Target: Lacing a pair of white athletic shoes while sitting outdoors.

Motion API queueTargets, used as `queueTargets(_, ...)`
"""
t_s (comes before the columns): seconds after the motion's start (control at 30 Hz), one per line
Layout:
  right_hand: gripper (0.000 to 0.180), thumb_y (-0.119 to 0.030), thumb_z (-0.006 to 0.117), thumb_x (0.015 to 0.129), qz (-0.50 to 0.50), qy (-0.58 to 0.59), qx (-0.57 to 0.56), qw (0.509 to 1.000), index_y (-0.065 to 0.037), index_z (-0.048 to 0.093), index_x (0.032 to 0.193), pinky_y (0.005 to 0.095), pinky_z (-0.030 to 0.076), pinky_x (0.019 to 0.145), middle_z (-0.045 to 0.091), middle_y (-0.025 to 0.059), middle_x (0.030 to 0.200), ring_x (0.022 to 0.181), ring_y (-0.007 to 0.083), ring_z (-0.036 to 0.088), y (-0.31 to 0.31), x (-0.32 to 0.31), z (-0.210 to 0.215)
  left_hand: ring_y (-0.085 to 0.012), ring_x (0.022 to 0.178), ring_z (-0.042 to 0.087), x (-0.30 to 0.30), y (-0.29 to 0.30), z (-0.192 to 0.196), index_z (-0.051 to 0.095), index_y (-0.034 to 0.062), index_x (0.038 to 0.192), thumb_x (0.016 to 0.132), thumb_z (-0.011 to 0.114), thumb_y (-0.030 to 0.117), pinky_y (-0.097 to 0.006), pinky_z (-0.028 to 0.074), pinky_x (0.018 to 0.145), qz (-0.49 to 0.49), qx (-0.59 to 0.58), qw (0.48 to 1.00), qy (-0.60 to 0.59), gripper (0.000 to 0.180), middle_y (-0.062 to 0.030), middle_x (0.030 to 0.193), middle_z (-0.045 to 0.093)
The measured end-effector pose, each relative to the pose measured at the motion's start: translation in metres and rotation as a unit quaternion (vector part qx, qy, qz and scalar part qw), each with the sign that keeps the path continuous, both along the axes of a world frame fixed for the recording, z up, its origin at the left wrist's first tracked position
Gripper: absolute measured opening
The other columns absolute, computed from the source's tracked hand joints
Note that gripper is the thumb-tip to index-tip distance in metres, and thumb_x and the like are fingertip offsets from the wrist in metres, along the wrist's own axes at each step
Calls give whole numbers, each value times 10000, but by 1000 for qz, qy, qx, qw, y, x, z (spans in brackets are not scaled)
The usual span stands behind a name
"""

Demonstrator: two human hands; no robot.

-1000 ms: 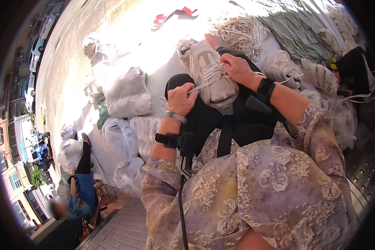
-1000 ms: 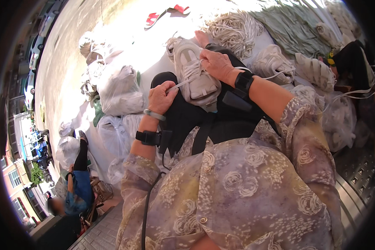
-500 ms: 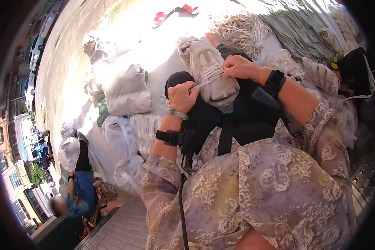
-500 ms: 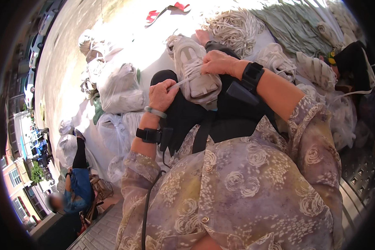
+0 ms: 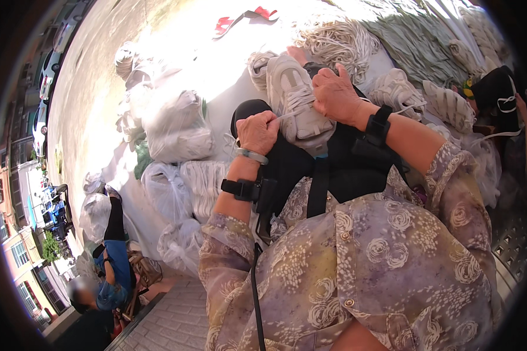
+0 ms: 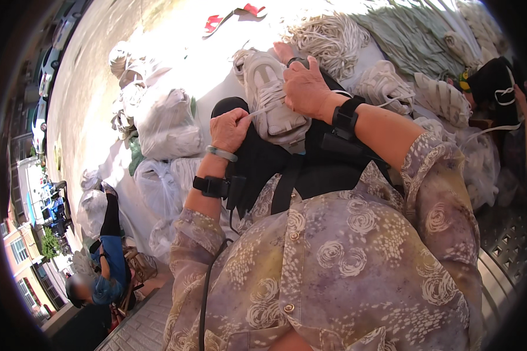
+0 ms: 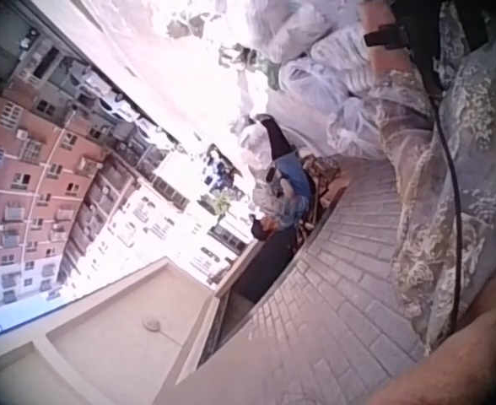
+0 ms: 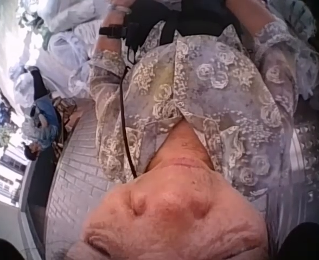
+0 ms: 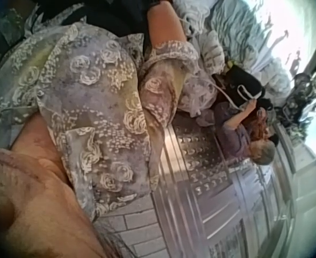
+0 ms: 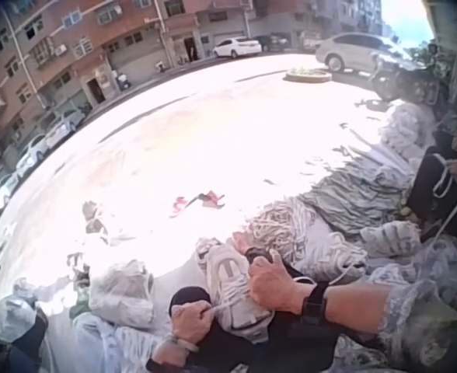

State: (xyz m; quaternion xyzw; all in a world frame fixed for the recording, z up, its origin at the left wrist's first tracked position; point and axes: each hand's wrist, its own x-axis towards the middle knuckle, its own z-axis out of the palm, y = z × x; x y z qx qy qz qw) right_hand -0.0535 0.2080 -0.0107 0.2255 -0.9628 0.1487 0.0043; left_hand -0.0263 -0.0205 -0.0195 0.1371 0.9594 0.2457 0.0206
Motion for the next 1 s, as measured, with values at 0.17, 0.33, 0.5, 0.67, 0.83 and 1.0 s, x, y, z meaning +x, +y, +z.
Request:
queueTargets(0.17,97,-182,570,663,119,212,94,965,-98,594,622,539,253,973,495,18,825,948,208,453,-6,5,0,-298,607,564,1,3,4,568,95,741,798,555,168,-394,428,561,-22,-17,990,135,93,-74,679,567)
queueTargets(0.33,115,-182,560,678,47,77,55,994,-73,587,698,506,285,936,493,48,859,997,217,440,-12,8,-14,-284,625,566,-3,-7,14,507,97,729,749,537,75,-395,454,510,-59,-91,974,197,43,-88,713,508)
queueTargets(0.5,168,-175,559,689,58,89,-17,994,-69,577,818,447,300,916,496,46,889,1003,218,433,-3,3,-21,-289,623,555,-4,-32,20,520,98,749,769,533,73,-383,448,520,-50,-107,967,225,35,-83,714,507)
queueTargets(0.67,160,-176,560,699,105,67,-17,992,-75,569,823,402,328,851,506,45,921,1001,222,439,-2,-1,-25,-275,612,550,2,-47,25,539,100,780,725,545,35,-370,447,528,-53,-114,959,256,85,-76,714,501)
queueTargets(0.83,114,-134,536,726,66,-4,-127,990,-92,575,824,395,351,799,545,62,910,972,247,475,4,1,-18,-278,606,543,21,-61,29,529,94,752,734,555,35,-370,436,529,-43,-109,960,253,67,-75,695,488)
queueTargets(1.0,125,-123,521,738,23,-81,-224,971,-64,559,841,412,401,760,586,86,846,856,290,548,26,4,-17,-284,603,541,43,-82,28,524,94,749,750,548,38,-378,435,530,-42,-136,964,225,61,-81,680,487)
